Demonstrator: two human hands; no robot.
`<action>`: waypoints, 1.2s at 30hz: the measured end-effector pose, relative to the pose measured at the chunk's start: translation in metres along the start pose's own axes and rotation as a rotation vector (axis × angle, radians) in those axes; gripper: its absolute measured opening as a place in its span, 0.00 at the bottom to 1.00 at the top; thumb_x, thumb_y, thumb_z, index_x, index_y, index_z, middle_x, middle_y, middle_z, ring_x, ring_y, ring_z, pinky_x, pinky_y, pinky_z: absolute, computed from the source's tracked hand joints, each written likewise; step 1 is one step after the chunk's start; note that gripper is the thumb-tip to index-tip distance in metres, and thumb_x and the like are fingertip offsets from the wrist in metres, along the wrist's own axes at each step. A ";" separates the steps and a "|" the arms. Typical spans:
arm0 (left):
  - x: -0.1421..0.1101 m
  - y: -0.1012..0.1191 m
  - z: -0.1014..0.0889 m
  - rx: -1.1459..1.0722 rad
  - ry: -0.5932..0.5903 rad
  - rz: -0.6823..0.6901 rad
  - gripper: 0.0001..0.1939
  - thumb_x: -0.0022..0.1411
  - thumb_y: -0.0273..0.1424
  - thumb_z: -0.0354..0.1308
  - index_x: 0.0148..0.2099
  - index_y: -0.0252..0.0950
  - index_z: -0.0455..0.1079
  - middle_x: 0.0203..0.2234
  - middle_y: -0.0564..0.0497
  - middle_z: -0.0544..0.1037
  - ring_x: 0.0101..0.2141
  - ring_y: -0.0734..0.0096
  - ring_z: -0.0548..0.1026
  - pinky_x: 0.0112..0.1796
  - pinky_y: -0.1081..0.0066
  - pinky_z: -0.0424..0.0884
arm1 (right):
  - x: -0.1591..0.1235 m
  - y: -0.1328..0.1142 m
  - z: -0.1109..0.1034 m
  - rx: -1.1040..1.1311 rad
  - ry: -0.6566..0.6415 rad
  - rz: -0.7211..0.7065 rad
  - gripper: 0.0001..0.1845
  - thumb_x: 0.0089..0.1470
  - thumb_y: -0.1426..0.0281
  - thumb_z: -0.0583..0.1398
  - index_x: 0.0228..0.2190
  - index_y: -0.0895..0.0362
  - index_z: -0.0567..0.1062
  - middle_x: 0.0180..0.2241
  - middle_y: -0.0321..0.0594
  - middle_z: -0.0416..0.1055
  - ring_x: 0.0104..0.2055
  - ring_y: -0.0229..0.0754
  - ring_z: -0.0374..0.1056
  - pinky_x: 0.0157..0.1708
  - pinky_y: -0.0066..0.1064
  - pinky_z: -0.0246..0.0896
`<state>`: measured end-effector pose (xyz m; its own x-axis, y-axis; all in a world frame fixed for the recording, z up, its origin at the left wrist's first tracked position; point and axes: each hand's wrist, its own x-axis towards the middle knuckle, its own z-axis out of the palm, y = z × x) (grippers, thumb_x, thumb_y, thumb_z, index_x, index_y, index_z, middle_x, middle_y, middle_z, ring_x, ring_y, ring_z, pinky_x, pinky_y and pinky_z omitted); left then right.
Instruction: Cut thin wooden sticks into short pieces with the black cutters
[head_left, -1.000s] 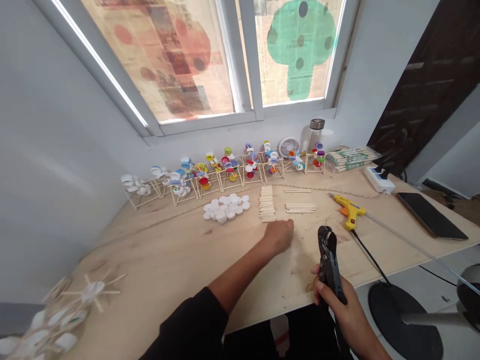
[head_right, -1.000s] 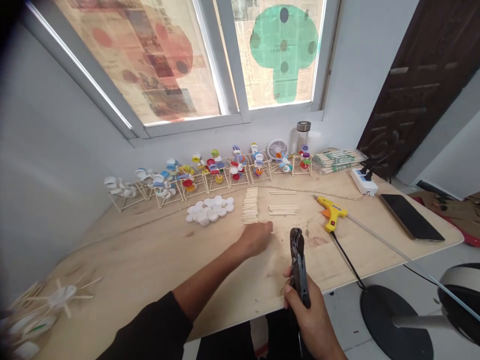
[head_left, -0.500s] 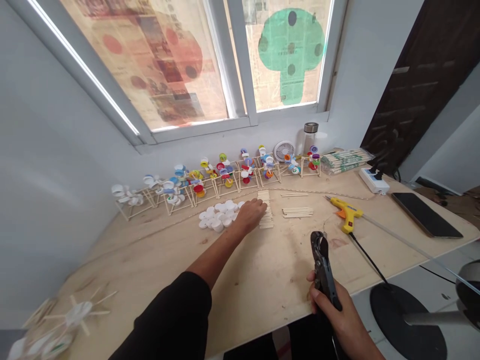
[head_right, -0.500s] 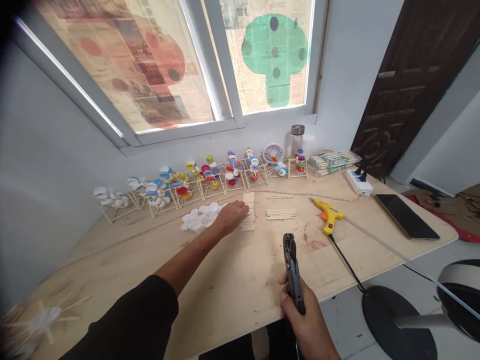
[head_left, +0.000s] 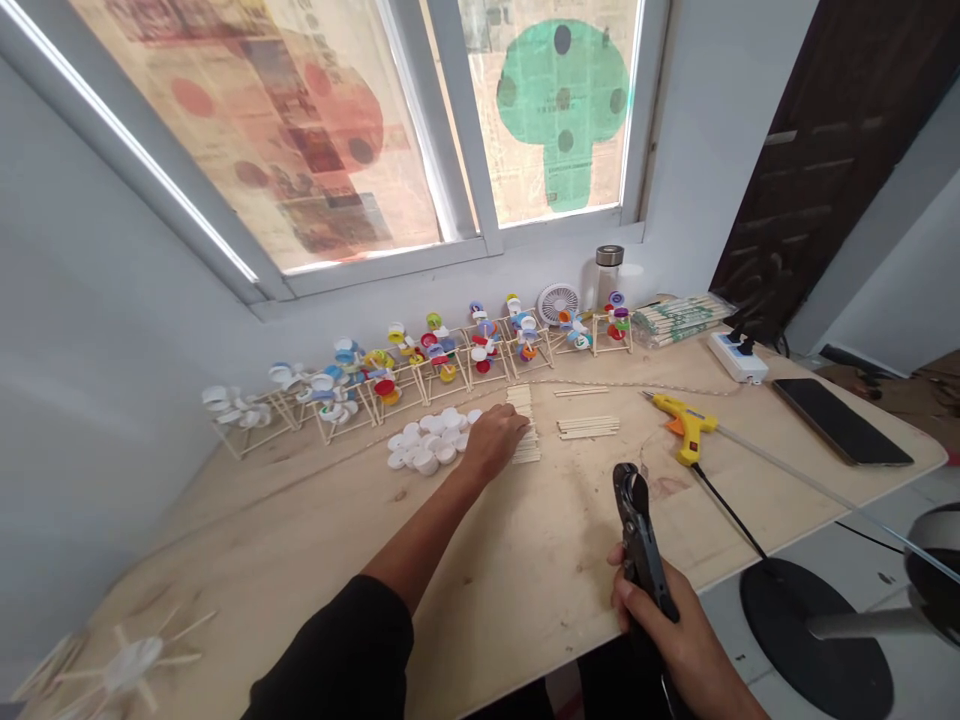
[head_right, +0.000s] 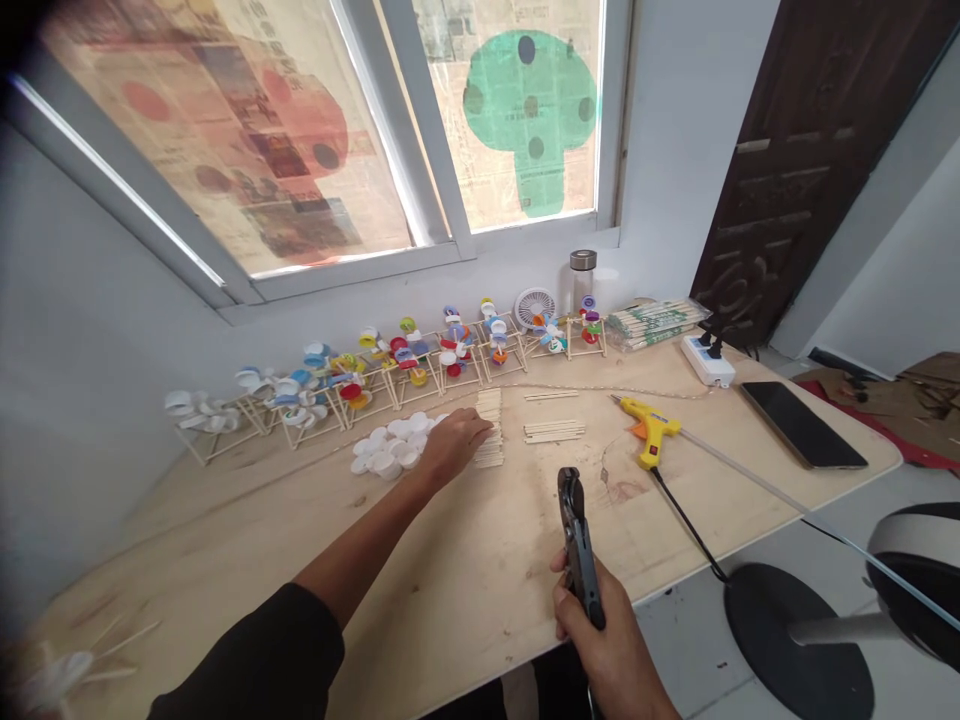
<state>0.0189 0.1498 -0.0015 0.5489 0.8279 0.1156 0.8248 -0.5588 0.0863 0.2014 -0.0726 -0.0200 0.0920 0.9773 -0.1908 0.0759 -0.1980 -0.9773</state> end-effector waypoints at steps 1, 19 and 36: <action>0.001 0.004 0.000 -0.007 0.003 0.008 0.13 0.63 0.33 0.46 0.39 0.38 0.71 0.35 0.47 0.72 0.39 0.68 0.67 0.38 0.71 0.62 | 0.001 0.000 0.000 0.002 -0.005 -0.005 0.16 0.52 0.59 0.54 0.38 0.57 0.68 0.23 0.34 0.64 0.26 0.40 0.62 0.29 0.31 0.59; 0.031 0.066 0.030 0.071 -0.026 0.159 0.08 0.62 0.27 0.46 0.36 0.35 0.67 0.34 0.46 0.71 0.38 0.65 0.67 0.36 0.67 0.61 | 0.009 0.012 -0.020 -0.116 0.078 -0.012 0.15 0.52 0.61 0.53 0.39 0.57 0.67 0.26 0.35 0.64 0.29 0.41 0.62 0.32 0.32 0.57; -0.010 0.083 0.013 -0.316 0.068 -0.024 0.07 0.59 0.25 0.46 0.34 0.32 0.66 0.32 0.41 0.74 0.36 0.61 0.70 0.37 0.64 0.62 | 0.009 0.017 -0.019 -0.070 0.106 -0.054 0.16 0.50 0.60 0.56 0.38 0.58 0.70 0.23 0.33 0.64 0.26 0.40 0.62 0.30 0.30 0.58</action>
<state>0.0836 0.0955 -0.0087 0.5109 0.8417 0.1746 0.7483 -0.5355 0.3915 0.2220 -0.0689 -0.0365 0.1899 0.9740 -0.1234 0.1526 -0.1534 -0.9763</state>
